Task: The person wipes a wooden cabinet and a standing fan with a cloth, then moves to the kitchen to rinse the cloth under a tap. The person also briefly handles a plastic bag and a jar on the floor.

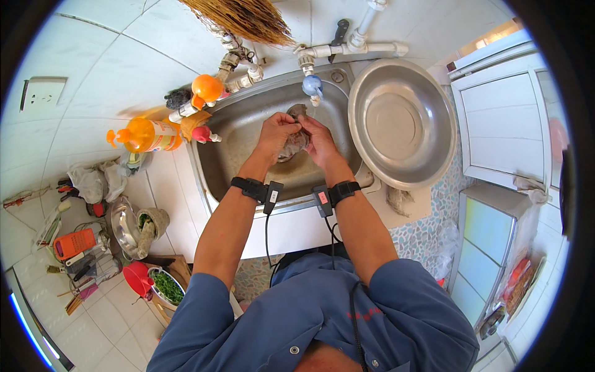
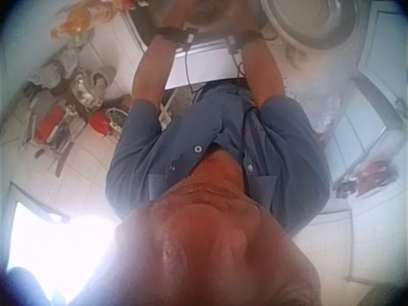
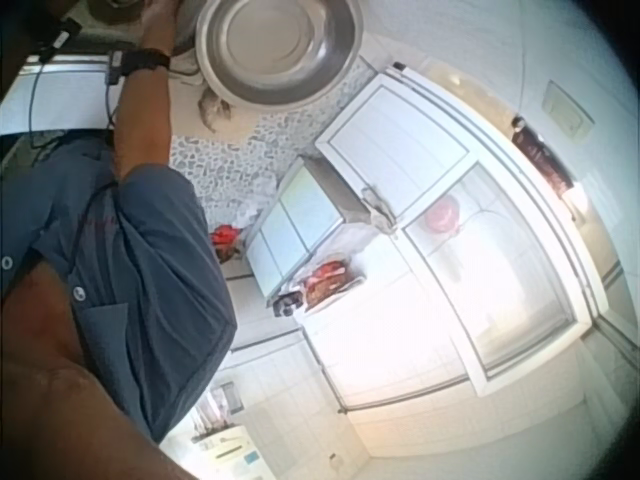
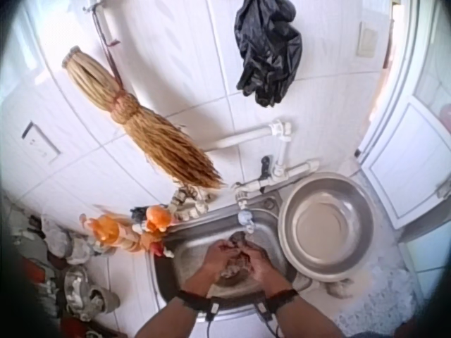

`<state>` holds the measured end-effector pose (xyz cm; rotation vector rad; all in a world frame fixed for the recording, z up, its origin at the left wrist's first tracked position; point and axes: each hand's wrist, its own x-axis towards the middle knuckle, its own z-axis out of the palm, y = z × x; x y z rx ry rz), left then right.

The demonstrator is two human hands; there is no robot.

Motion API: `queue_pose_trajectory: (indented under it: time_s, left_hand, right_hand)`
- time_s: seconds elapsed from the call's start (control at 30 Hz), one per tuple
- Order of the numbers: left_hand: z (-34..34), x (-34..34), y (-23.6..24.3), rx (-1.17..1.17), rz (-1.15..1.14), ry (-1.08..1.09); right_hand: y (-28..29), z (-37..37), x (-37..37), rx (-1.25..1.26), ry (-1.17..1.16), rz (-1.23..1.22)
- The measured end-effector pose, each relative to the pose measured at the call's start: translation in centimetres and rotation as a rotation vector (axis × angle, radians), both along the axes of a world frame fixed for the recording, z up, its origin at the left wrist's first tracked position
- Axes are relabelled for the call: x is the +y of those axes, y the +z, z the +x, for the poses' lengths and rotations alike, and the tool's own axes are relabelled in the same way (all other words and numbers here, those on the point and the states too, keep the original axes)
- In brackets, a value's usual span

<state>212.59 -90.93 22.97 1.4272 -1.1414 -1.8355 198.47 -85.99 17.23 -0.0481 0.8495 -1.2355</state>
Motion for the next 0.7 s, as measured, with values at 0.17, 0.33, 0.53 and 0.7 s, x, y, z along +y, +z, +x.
queue_pose_trajectory:
  time_s: [0.17, 0.33, 0.53, 0.7]
  left_hand:
    - [-1.2, -0.5, -0.5, 0.094, 0.266, 0.242]
    - [-1.2, -1.1, -1.7, -0.036, 0.196, 0.073]
    - [-0.8, -1.6, -4.4, 0.020, 0.241, 0.381]
    - [-0.3, -1.7, -5.5, 0.049, 0.257, 0.404]
  right_hand:
    - [-0.8, 0.5, -0.1, 0.224, -0.206, 0.146]
    - [-0.9, -0.7, -0.1, 0.276, -0.282, 0.131]
    - [-0.6, -2.0, 0.4, 0.109, -0.305, 0.171]
    - [-1.7, -2.2, 0.8, -0.122, -0.298, 0.142]
